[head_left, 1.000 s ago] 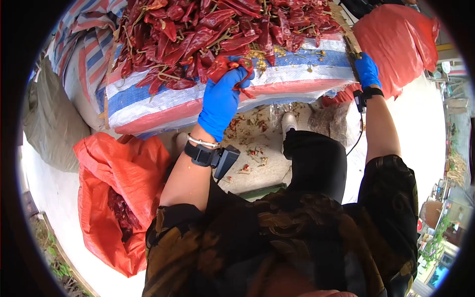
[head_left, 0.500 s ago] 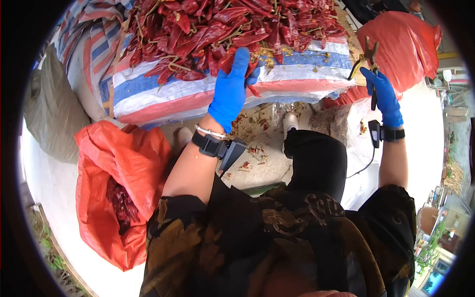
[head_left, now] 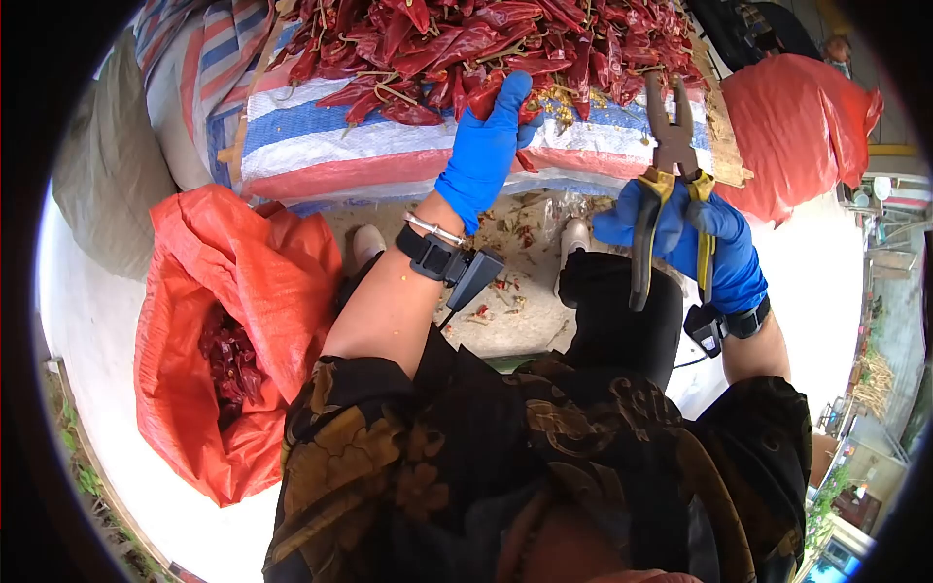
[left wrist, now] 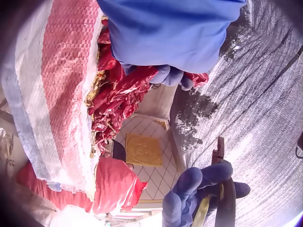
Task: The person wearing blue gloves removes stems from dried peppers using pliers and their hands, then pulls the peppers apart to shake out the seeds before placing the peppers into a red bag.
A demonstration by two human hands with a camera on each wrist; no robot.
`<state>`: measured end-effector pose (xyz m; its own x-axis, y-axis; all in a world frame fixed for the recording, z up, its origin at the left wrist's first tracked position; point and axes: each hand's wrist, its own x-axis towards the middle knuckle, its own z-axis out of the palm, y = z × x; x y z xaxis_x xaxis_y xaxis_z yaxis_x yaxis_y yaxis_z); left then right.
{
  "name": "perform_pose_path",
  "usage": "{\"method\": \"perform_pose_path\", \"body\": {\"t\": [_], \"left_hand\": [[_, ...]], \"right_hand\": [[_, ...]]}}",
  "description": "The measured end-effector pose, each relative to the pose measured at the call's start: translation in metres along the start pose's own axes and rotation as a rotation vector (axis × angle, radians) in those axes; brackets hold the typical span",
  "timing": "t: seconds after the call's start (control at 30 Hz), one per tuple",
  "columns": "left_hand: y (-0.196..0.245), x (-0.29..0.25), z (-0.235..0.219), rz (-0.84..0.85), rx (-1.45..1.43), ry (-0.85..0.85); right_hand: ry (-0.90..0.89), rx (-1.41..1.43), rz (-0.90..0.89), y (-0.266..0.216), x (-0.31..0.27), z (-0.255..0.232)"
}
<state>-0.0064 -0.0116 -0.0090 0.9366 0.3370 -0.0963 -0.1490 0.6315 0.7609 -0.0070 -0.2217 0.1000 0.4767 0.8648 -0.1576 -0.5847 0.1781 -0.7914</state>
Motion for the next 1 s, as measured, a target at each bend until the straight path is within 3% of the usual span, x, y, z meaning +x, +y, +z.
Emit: {"method": "perform_pose_path", "body": {"t": [0.03, 0.1, 0.13, 0.17, 0.23, 0.3, 0.37, 0.4, 0.47, 0.57, 0.67, 0.83, 1.0], "left_hand": [[0.003, -0.002, 0.001, 0.011, 0.02, 0.012], [0.004, -0.004, 0.0, 0.033, 0.042, -0.032], [0.005, -0.004, 0.0, 0.054, 0.068, -0.074], [0.006, -0.004, 0.0, 0.054, 0.064, -0.073], [0.008, -0.006, 0.001, 0.068, 0.057, -0.074], [0.013, -0.008, 0.004, 0.067, 0.038, -0.059], [0.012, -0.008, 0.003, 0.069, 0.017, -0.045], [0.01, -0.006, 0.0, 0.078, 0.071, -0.082], [0.007, -0.003, -0.005, 0.086, 0.124, -0.119], [0.005, -0.004, -0.006, 0.082, 0.199, -0.125], [0.002, -0.003, -0.003, 0.18, 0.132, -0.146], [0.002, 0.0, -0.006, 0.286, 0.323, -0.155], [-0.001, 0.003, -0.007, 0.278, 0.362, -0.184]], "right_hand": [[0.001, -0.003, 0.004, -0.004, 0.003, -0.002], [0.031, -0.436, 0.166, -0.013, 0.008, -0.001], [0.18, -0.546, 0.209, -0.017, 0.009, 0.015], [0.181, -0.548, 0.213, -0.017, 0.011, 0.013], [0.084, -1.104, 0.149, -0.015, 0.014, 0.007], [0.151, -1.179, 0.122, -0.004, 0.012, -0.001], [0.235, -1.432, -0.116, 0.004, 0.01, -0.011], [0.235, -1.433, -0.114, 0.002, 0.011, -0.009], [0.182, -1.803, -0.268, -0.004, 0.015, -0.003], [0.146, -1.984, -0.28, -0.009, 0.011, -0.009], [0.173, -2.12, -0.3, -0.008, 0.015, -0.002], [0.156, -2.121, -0.296, -0.011, 0.013, -0.004], [0.152, -2.086, -0.294, -0.013, 0.013, -0.003]]}}
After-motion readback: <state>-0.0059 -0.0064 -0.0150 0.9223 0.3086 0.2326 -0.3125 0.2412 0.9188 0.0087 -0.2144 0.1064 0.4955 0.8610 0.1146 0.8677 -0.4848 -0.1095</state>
